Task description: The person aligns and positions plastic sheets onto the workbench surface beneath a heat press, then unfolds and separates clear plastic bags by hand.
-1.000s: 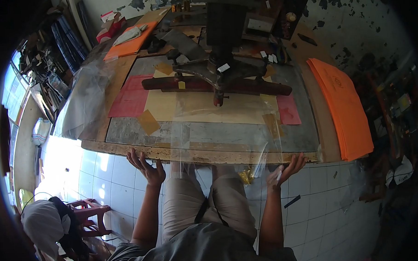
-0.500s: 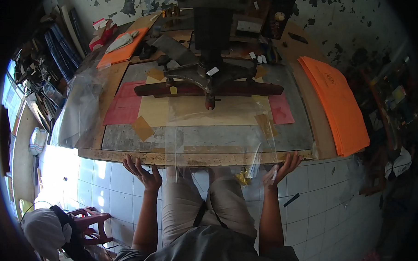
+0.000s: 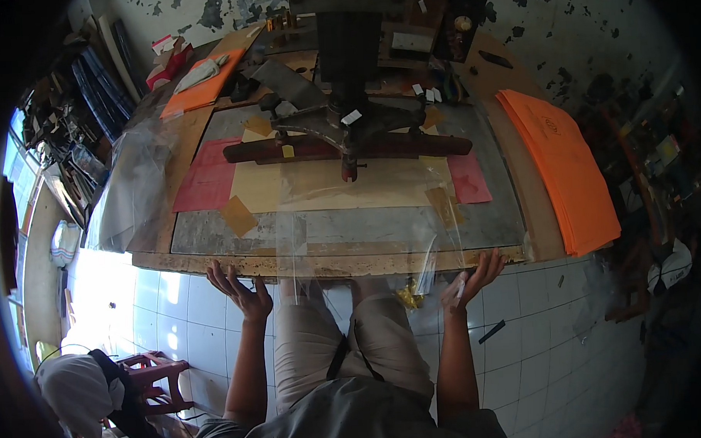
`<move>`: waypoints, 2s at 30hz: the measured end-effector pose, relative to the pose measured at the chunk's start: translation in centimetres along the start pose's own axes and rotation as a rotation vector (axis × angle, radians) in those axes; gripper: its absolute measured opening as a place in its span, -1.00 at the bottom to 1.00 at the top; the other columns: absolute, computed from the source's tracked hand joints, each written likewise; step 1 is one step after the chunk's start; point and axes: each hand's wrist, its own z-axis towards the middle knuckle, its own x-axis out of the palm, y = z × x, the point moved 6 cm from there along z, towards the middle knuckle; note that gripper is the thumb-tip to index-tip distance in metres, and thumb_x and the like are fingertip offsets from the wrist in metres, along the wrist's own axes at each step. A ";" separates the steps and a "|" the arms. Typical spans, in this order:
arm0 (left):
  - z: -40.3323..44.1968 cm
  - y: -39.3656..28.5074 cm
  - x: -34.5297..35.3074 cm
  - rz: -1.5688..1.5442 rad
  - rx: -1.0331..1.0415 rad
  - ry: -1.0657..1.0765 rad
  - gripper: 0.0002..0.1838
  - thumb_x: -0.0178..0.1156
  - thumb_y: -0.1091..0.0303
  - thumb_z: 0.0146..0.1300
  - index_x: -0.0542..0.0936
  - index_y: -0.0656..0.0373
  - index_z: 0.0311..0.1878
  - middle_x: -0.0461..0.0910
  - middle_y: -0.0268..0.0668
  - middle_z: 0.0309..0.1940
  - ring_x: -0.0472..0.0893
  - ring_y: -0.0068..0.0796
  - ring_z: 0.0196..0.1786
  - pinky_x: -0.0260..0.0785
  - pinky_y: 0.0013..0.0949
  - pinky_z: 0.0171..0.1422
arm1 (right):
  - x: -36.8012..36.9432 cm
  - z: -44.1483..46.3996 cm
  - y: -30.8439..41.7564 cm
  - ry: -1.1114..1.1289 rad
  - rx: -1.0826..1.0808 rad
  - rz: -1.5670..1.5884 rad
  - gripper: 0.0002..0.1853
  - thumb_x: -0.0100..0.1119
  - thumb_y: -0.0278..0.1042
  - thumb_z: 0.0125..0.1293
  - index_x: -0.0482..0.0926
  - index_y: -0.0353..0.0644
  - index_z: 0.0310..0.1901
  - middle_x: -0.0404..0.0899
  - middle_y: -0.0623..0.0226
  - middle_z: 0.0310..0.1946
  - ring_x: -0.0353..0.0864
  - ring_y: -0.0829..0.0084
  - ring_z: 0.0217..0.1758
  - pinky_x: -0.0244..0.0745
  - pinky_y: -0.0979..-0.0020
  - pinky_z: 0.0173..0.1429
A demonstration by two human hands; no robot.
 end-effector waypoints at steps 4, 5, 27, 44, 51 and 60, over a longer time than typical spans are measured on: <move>0.0 0.2 0.1 -0.009 -0.003 -0.001 -0.31 0.09 0.01 0.53 0.18 0.15 0.57 0.01 0.22 0.66 -0.10 0.46 0.70 -0.23 0.54 0.66 | 0.0 0.0 -0.1 -0.003 -0.008 -0.007 -0.32 -0.41 0.13 0.73 0.13 -0.21 0.62 0.00 -0.04 0.69 -0.27 -0.20 0.78 -0.28 -0.33 0.72; -0.1 0.2 0.1 -0.016 0.000 -0.006 -0.31 0.12 0.04 0.50 0.22 0.16 0.55 0.02 0.23 0.65 -0.10 0.46 0.70 -0.22 0.54 0.66 | 0.0 0.0 -0.1 -0.002 -0.010 -0.010 -0.32 -0.41 0.13 0.73 0.13 -0.21 0.62 0.00 -0.04 0.69 -0.26 -0.19 0.79 -0.28 -0.33 0.72; 18.9 -9.2 3.7 -0.412 0.263 0.644 -0.47 0.12 0.03 0.52 0.60 0.27 0.32 0.46 0.02 0.44 0.41 0.07 0.50 0.15 0.05 0.66 | 4.2 17.7 7.6 0.817 -0.070 0.326 -0.51 -0.22 -0.09 0.72 0.58 -0.25 0.32 0.49 0.10 0.42 0.38 0.11 0.58 0.17 0.19 0.65; 16.4 -7.3 6.1 -0.412 0.148 0.550 -0.50 0.14 0.08 0.50 0.63 0.30 0.25 0.54 0.03 0.39 0.45 0.04 0.49 0.20 0.00 0.61 | 7.2 14.9 6.2 0.655 -0.044 0.152 -0.69 0.24 -0.40 0.49 0.65 -0.23 0.21 0.63 0.14 0.17 0.59 0.09 0.30 0.44 0.14 0.43; 16.1 -5.7 6.5 -0.207 0.019 0.394 -0.47 0.27 0.06 0.38 0.67 0.33 0.20 0.58 0.05 0.32 0.49 0.09 0.42 0.23 0.02 0.58 | 6.4 14.6 3.5 0.555 0.312 0.576 -0.67 0.29 -0.52 0.42 0.65 -0.23 0.20 0.68 0.28 0.02 0.69 0.45 -0.01 0.57 0.39 0.15; 16.3 -5.6 6.6 -0.284 -0.033 0.468 -0.50 0.33 0.09 0.35 0.67 0.25 0.21 0.59 -0.02 0.32 0.48 0.06 0.45 0.26 0.01 0.58 | 6.8 13.5 3.5 0.581 0.168 0.314 -0.58 0.41 -0.35 0.38 0.64 -0.25 0.23 0.71 0.12 -0.02 0.71 0.17 0.03 0.56 0.21 0.23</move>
